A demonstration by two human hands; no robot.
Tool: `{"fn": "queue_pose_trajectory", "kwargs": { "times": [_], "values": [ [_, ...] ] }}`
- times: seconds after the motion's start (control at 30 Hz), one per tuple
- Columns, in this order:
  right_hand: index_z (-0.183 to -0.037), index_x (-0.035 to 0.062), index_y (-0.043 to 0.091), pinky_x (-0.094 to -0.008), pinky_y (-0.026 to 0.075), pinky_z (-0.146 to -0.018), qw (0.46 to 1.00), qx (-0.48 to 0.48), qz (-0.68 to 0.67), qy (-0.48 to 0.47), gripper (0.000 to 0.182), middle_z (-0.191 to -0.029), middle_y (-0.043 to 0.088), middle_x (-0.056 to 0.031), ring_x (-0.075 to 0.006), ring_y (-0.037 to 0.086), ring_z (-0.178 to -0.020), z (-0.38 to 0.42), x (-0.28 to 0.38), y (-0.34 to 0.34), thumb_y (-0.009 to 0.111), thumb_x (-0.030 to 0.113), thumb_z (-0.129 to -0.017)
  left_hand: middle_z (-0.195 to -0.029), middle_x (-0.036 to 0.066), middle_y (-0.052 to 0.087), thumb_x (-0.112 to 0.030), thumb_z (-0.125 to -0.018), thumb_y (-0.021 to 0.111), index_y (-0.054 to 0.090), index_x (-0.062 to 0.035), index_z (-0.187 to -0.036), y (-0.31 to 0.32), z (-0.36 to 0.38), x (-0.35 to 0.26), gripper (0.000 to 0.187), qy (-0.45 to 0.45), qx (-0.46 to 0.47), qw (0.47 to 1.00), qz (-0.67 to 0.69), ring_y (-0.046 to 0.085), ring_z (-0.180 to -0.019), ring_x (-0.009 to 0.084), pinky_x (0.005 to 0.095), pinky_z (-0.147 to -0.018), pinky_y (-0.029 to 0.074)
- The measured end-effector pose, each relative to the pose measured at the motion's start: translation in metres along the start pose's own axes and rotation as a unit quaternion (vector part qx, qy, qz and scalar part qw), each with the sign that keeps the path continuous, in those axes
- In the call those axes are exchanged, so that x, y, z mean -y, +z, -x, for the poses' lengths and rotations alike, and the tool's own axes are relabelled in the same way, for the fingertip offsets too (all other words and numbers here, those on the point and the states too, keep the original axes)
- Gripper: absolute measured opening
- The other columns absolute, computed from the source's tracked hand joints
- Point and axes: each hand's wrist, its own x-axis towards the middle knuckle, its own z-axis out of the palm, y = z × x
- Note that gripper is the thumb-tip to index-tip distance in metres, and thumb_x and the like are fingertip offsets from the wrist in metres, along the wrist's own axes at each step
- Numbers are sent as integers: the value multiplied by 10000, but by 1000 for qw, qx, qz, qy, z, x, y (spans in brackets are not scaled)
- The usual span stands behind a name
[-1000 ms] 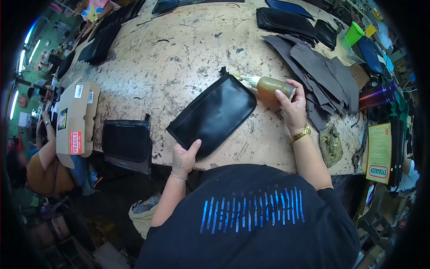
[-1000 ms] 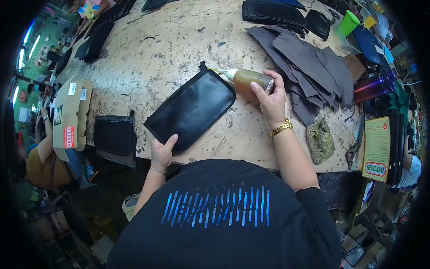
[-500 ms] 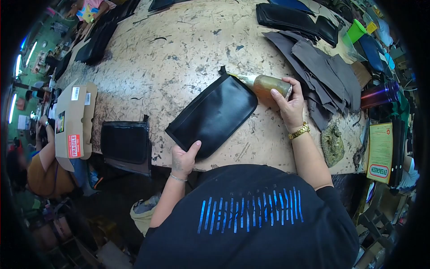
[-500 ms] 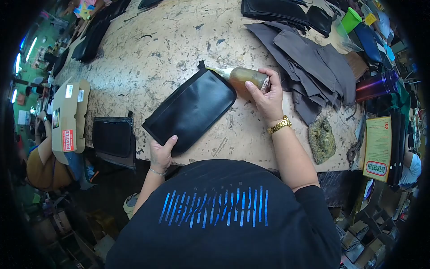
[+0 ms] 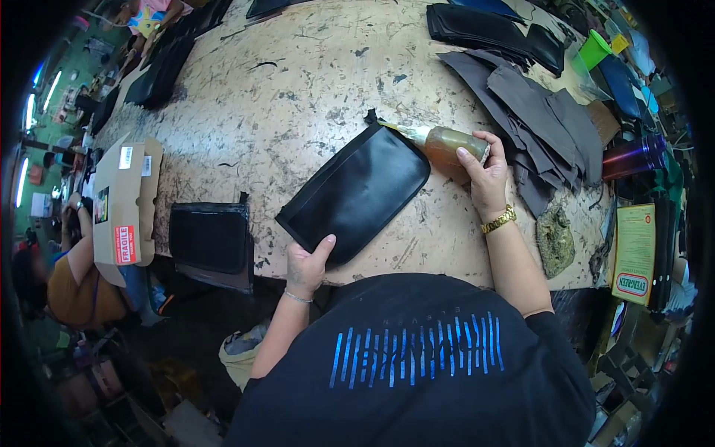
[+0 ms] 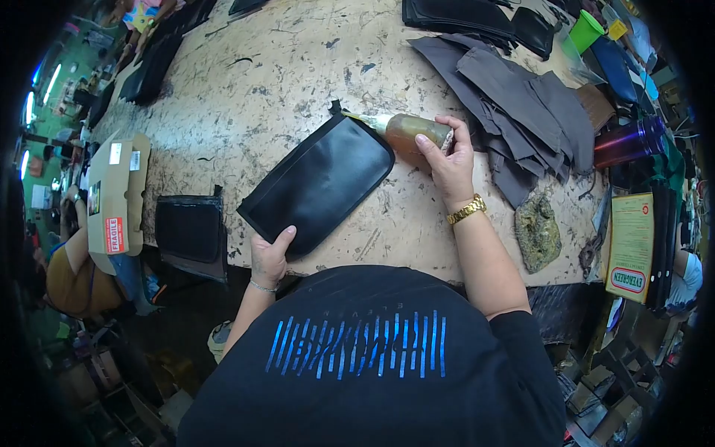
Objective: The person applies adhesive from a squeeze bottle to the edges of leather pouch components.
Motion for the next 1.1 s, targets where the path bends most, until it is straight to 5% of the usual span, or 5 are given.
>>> {"fn": "queue_pose_trajectory", "kwargs": {
  "times": [0.67, 0.93, 0.97, 1.1],
  "values": [
    [-976, 62, 440, -222, 464, -672, 975, 25, -168, 146, 293, -856, 506, -35, -97, 518, -755, 21, 4, 18, 594, 34, -729, -927, 76, 573, -23, -746, 550, 540, 48, -948, 0, 0, 0, 215, 6, 5, 1000, -6, 528, -821, 123, 243, -738, 416],
    [-1012, 77, 428, -252, 483, -647, 960, 20, -233, 156, 325, -924, 498, -64, -127, 527, -783, 29, 34, 23, 586, 52, -729, -1003, 73, 542, 34, -739, 528, 487, -2, -1042, 54, -17, 6, 308, -51, -18, 978, 200, 525, -894, 150, 276, -793, 418],
    [-1004, 98, 434, -240, 452, -563, 976, 4, -178, 126, 287, -910, 508, -51, -139, 527, -735, 23, 37, 19, 558, 114, -745, -1003, 73, 542, 34, -739, 528, 487, -2, -1042, 55, -21, 7, 308, -52, -17, 978, 200, 525, -894, 150, 276, -793, 418],
    [-1005, 75, 430, -229, 466, -633, 982, 5, -164, 98, 310, -873, 511, -50, -116, 522, -769, -4, 24, -5, 580, 57, -734, -985, 67, 548, 37, -737, 533, 500, 1, -1011, 59, -30, 8, 279, -76, -13, 971, 226, 523, -882, 139, 265, -785, 416]
  ]
}}
